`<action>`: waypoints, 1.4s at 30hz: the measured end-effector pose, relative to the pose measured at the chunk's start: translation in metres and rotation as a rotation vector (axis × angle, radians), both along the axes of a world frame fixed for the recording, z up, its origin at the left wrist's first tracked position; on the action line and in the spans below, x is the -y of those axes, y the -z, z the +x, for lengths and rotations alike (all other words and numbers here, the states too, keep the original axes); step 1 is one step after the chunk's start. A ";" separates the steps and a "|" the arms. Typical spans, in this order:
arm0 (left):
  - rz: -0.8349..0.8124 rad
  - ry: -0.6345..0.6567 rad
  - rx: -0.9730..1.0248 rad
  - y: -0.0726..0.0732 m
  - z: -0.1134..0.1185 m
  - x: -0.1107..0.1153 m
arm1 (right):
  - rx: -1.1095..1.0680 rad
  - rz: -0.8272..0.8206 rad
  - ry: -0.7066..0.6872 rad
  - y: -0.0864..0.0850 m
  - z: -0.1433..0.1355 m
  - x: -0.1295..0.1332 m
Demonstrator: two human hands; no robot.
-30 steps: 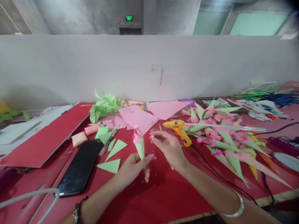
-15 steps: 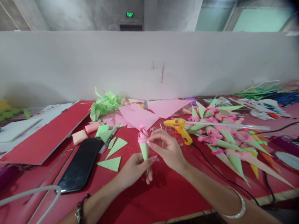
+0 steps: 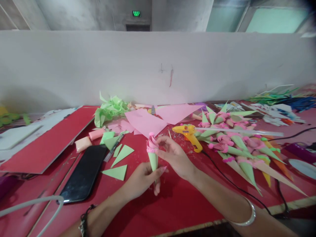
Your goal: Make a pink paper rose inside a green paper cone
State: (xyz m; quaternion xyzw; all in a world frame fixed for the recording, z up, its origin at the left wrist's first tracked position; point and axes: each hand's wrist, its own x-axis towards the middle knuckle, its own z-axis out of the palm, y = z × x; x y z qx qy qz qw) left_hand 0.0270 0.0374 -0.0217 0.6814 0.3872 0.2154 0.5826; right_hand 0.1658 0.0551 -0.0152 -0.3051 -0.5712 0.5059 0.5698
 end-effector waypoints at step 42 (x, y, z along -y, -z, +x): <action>0.130 -0.274 0.049 -0.005 -0.010 -0.007 | 0.580 0.434 0.161 -0.004 0.003 0.007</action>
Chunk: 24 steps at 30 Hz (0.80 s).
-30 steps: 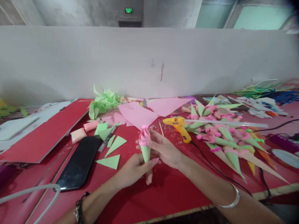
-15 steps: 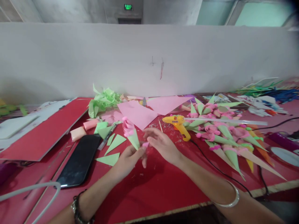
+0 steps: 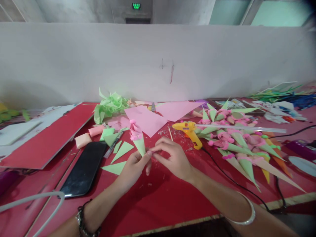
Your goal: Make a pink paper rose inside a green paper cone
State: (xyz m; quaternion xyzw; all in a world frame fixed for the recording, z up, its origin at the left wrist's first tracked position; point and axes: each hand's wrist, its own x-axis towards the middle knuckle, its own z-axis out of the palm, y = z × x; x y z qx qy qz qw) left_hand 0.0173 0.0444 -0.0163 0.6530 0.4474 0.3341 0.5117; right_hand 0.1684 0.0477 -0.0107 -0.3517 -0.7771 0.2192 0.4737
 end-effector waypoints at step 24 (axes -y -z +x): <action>-0.252 0.108 0.393 0.005 0.001 0.002 | -0.793 -0.691 -0.102 0.004 0.002 -0.012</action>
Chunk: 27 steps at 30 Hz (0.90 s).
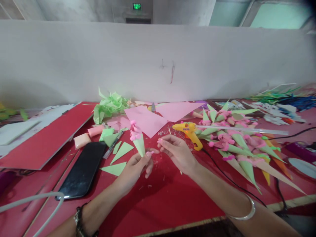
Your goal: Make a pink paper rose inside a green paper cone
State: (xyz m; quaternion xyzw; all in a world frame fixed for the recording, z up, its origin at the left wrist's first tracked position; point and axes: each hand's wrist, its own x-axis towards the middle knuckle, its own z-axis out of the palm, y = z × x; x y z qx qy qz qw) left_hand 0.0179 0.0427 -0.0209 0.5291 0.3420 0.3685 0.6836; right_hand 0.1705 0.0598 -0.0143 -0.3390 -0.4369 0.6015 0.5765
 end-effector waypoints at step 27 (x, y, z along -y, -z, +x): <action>-0.151 0.346 0.036 -0.001 0.000 0.006 | 0.044 -0.016 -0.035 0.000 -0.002 0.004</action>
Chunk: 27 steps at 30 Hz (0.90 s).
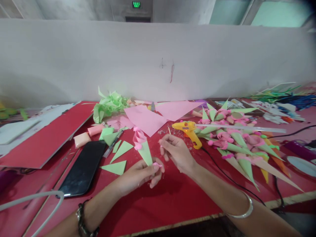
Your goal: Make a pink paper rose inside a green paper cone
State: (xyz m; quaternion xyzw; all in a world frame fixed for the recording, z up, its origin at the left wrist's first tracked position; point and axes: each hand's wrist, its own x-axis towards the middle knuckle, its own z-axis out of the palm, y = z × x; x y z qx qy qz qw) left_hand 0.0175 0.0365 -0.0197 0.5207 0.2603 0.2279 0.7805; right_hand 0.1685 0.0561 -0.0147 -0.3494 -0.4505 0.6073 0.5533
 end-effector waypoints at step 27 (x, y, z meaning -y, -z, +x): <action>0.005 -0.019 -0.165 0.003 0.005 -0.001 | 0.205 0.133 0.172 -0.003 -0.001 0.001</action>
